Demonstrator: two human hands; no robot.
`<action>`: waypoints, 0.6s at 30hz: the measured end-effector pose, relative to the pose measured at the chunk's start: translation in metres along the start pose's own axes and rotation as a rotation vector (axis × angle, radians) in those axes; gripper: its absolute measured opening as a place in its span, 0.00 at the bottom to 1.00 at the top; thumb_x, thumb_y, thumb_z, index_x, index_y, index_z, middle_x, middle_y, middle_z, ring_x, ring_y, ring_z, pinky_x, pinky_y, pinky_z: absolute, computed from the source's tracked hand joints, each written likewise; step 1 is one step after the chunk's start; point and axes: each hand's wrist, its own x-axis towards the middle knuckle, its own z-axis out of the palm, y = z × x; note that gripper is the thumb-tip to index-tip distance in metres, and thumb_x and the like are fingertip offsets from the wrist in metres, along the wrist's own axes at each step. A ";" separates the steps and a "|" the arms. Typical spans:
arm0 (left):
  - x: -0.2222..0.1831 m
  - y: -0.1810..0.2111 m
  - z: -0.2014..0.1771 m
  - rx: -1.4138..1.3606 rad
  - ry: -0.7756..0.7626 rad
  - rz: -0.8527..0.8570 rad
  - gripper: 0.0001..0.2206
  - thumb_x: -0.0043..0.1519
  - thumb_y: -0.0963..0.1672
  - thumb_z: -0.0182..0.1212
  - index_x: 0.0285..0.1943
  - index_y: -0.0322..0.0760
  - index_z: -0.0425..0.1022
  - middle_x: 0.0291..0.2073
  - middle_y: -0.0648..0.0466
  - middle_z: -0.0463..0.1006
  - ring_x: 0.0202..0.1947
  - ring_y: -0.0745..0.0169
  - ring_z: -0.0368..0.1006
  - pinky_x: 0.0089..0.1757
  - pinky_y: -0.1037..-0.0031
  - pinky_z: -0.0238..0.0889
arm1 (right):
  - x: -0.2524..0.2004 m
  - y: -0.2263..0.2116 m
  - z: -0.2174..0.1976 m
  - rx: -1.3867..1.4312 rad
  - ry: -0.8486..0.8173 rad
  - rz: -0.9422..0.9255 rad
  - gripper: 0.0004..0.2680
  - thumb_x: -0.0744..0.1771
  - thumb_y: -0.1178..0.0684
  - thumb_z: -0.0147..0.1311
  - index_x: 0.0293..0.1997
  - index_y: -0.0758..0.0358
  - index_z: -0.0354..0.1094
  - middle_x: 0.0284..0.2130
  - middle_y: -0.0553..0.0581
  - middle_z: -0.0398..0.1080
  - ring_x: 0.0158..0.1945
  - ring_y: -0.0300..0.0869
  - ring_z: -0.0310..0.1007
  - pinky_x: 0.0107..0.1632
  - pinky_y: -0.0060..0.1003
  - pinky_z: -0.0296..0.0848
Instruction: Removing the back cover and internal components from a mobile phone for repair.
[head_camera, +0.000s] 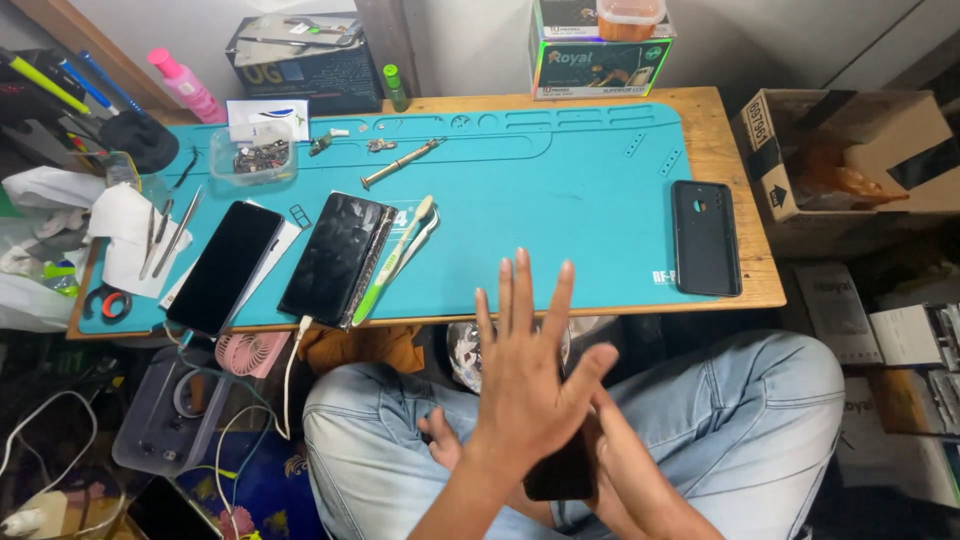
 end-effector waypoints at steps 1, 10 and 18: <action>0.006 -0.006 -0.003 0.000 0.003 -0.005 0.36 0.72 0.62 0.35 0.86 0.47 0.51 0.86 0.35 0.40 0.86 0.35 0.33 0.73 0.37 0.23 | 0.002 0.002 -0.004 -0.004 0.000 0.004 0.28 0.71 0.32 0.34 0.69 0.65 0.69 0.52 0.84 0.76 0.44 0.66 0.74 0.48 0.55 0.71; -0.006 -0.007 -0.003 0.003 0.145 -0.084 0.36 0.76 0.57 0.36 0.88 0.36 0.39 0.86 0.37 0.30 0.87 0.33 0.25 0.76 0.36 0.20 | -0.012 -0.018 0.015 -0.097 0.079 0.101 0.29 0.70 0.30 0.39 0.67 0.62 0.76 0.49 0.77 0.80 0.40 0.72 0.78 0.45 0.58 0.76; -0.083 0.020 0.014 -0.412 -0.123 0.026 0.39 0.73 0.58 0.46 0.85 0.27 0.44 0.84 0.33 0.45 0.85 0.32 0.38 0.75 0.44 0.35 | -0.022 -0.052 0.047 0.047 0.207 -0.177 0.24 0.74 0.49 0.27 0.71 0.76 0.67 0.63 0.74 0.73 0.64 0.63 0.71 0.70 0.54 0.65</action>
